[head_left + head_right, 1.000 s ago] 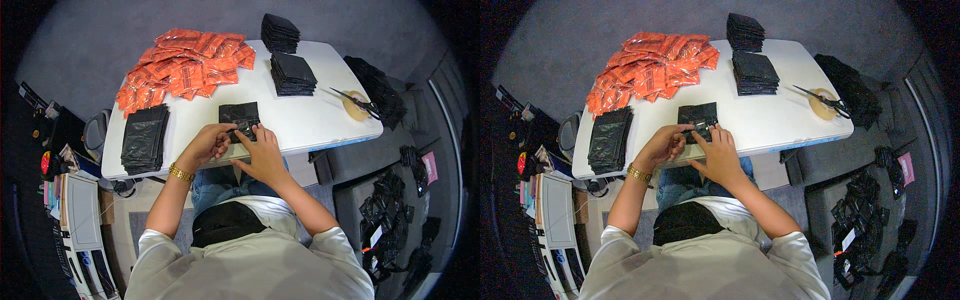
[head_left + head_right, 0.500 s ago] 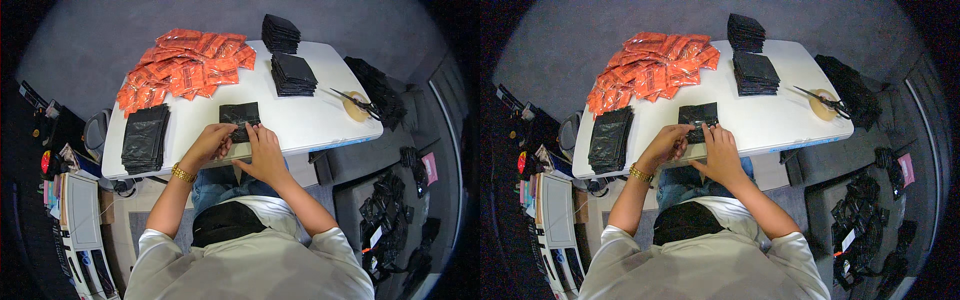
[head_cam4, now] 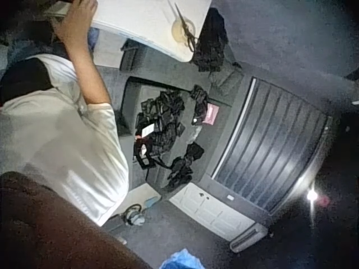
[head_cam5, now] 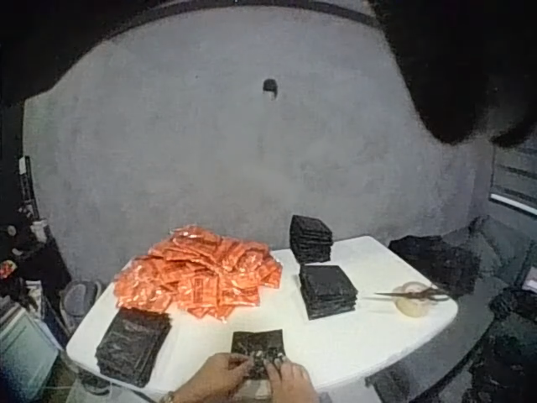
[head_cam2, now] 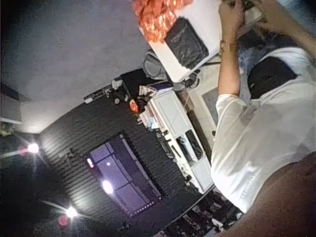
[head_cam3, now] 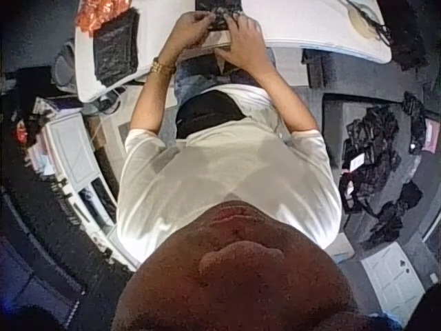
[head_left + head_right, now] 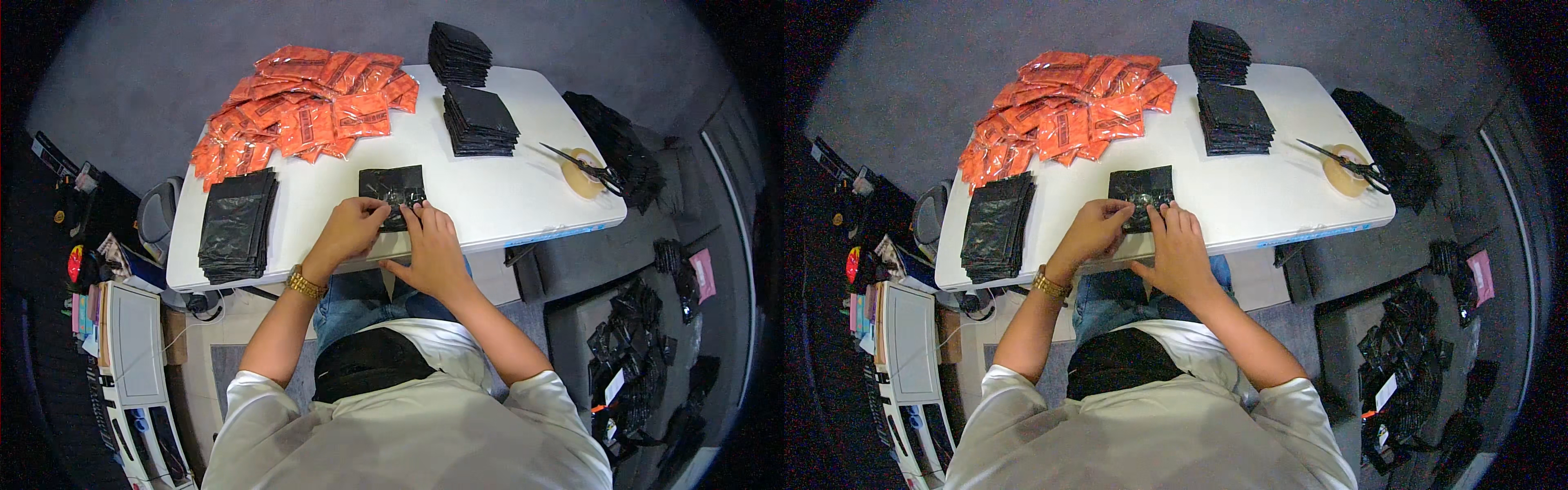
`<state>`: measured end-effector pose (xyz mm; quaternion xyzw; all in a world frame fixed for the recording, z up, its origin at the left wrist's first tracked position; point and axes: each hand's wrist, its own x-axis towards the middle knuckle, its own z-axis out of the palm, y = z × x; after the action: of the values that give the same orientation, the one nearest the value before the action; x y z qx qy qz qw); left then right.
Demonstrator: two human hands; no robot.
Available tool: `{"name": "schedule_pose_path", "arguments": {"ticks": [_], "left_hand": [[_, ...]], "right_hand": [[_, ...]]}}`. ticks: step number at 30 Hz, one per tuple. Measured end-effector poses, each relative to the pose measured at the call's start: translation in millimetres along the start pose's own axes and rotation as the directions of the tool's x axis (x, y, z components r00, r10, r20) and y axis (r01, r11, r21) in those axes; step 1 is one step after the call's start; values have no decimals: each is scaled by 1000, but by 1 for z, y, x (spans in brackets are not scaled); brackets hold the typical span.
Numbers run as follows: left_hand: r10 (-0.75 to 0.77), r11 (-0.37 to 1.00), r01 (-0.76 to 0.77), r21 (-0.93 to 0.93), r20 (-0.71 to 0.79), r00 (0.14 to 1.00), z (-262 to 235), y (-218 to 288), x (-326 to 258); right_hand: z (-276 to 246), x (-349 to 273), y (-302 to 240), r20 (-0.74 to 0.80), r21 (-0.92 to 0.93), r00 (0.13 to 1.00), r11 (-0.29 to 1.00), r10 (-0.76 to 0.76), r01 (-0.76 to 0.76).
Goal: Putting red sachets into black mailing bags and sealing/stacking them.
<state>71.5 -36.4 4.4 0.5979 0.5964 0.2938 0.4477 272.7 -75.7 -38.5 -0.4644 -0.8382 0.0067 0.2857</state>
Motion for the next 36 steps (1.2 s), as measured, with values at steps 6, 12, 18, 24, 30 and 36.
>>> {"name": "schedule_pose_path", "arguments": {"ticks": [6, 12, 18, 24, 30, 36], "left_hand": [[329, 810, -121, 574, -273, 904, -1, 22, -8], [519, 731, -320, 602, -187, 834, -8, 16, -23], [668, 539, -436, 720, -51, 742, 33, -22, -24], [591, 522, -303, 797, -83, 802, 32, -30, -24], [595, 534, -303, 790, -96, 798, 26, -28, -21], [505, 655, -310, 689, -93, 858, 17, -12, -15]], "right_hand": [[1, 0, 1, 5, 22, 1000, 1000, 18, -18], [2, -2, 3, -17, 9, 1000, 1000, 10, -10], [5, 1, 2, -20, 23, 1000, 1000, 10, -9], [1, -1, 2, 11, 29, 1000, 999, 16, -17], [-13, 19, 3, 59, 33, 997, 998, 47, -49], [-20, 42, 17, 131, 11, 991, 999, 35, -37]]}}
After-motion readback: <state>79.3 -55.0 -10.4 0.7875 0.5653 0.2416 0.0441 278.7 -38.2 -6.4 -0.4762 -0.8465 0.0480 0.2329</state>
